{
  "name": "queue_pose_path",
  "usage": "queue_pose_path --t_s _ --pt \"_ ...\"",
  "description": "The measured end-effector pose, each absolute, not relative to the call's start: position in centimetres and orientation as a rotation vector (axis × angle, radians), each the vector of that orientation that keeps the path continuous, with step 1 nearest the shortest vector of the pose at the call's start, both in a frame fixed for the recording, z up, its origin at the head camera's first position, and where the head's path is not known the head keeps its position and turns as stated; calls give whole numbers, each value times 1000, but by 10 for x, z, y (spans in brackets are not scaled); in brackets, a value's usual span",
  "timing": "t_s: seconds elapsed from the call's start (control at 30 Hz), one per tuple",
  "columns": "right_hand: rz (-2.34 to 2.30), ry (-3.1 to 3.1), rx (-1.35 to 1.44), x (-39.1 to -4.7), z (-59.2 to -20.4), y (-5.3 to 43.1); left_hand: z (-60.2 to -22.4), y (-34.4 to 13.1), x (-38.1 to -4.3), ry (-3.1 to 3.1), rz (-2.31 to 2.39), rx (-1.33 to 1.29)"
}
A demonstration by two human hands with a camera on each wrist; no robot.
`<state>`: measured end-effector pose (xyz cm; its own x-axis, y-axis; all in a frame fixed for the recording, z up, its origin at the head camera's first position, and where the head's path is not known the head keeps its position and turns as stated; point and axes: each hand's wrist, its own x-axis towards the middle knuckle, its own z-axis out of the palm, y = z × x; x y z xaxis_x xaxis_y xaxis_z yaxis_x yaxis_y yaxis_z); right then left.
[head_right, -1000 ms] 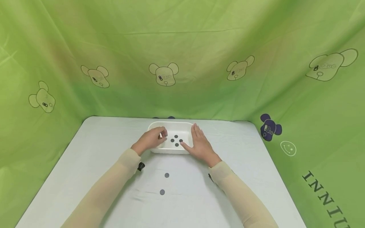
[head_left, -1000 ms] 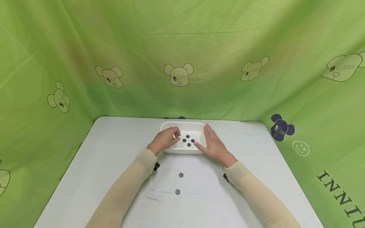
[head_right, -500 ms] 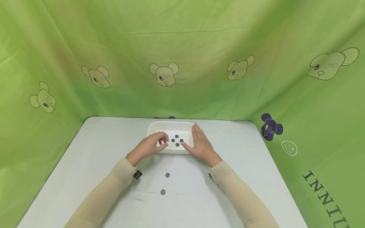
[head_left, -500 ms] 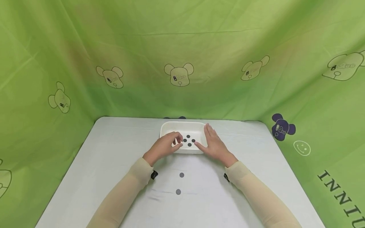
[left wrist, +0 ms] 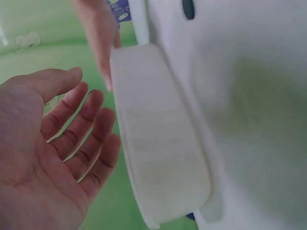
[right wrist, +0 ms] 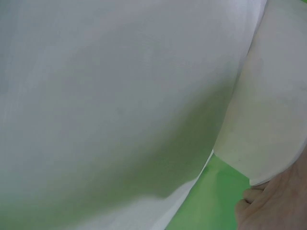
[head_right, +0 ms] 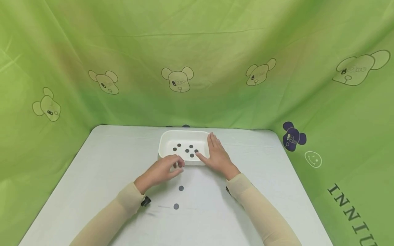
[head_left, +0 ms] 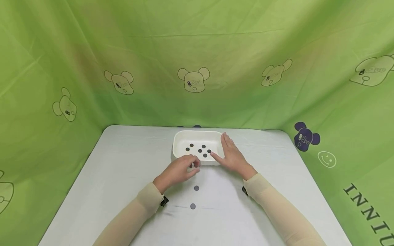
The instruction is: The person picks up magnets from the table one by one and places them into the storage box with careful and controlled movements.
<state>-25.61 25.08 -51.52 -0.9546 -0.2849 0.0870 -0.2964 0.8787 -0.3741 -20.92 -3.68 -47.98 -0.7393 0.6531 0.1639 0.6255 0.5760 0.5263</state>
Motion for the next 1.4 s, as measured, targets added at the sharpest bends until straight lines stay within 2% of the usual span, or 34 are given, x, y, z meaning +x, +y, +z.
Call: queue_pose_path --t_s 0.63,1.4 --pt "621 -3026 477 -256 -516 251 -508 -38 -190 2754 700 1140" --pt "607 -3029 475 -260 -516 251 -522 -36 -188 2771 469 1189"
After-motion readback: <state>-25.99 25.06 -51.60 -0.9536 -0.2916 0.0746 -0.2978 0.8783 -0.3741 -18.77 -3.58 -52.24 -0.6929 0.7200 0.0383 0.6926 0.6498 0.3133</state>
